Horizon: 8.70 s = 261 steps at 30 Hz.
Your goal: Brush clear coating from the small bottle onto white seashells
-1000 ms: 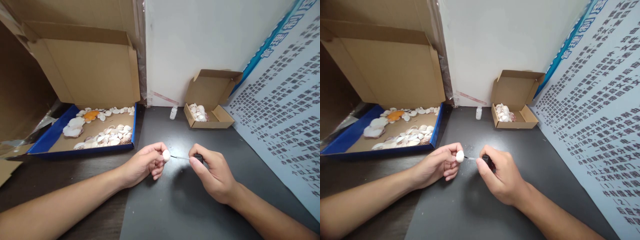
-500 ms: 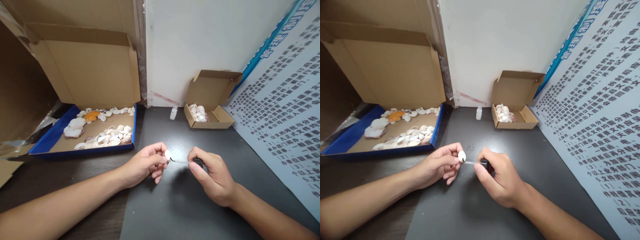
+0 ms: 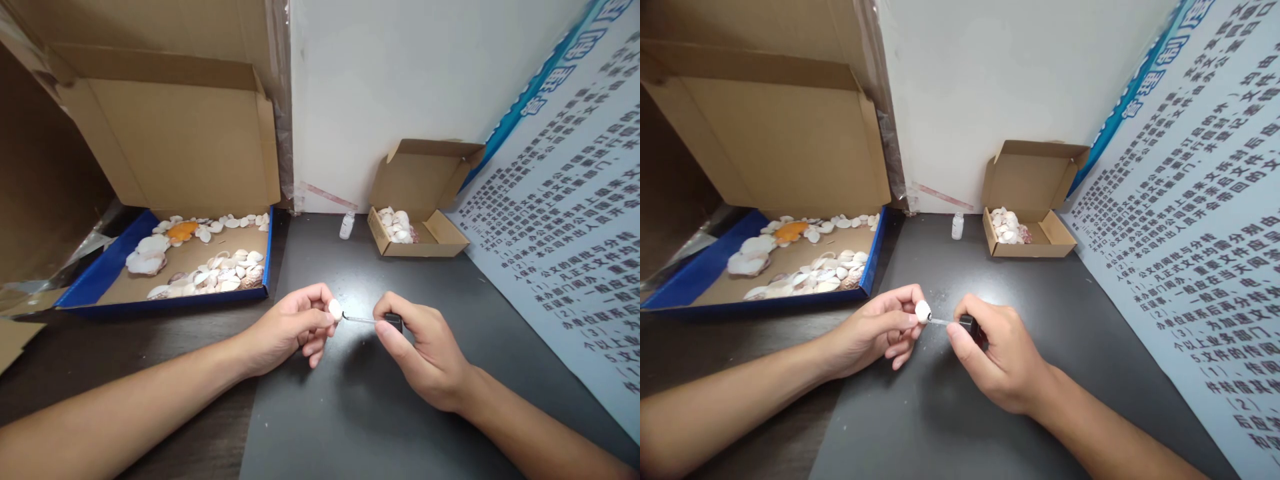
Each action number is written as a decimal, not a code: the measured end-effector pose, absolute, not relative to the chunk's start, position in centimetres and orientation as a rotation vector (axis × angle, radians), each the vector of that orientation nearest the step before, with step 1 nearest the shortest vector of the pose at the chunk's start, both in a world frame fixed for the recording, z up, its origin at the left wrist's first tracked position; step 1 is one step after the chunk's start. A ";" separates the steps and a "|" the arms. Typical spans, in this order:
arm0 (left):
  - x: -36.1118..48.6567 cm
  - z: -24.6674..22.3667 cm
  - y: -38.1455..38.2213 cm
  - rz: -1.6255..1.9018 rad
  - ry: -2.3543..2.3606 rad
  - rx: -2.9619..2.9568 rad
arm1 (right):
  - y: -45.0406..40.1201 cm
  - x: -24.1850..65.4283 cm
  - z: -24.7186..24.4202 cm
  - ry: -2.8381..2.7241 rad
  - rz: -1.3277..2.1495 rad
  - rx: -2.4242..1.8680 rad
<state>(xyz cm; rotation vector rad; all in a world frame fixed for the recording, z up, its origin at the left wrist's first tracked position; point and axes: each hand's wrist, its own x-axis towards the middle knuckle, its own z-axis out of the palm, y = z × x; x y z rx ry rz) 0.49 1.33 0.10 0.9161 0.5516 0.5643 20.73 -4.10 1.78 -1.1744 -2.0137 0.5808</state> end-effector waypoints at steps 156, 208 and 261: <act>0.4 -0.1 1.4 0.614 0.576 0.899 | -4.0 20.6 2.1 -2.052 0.398 -1.410; 0.6 0.0 1.2 0.630 0.613 0.940 | -4.0 20.7 2.2 -2.080 0.495 -1.428; 0.6 -0.3 1.3 0.570 0.612 0.982 | -3.7 21.0 1.9 -2.071 0.490 -1.359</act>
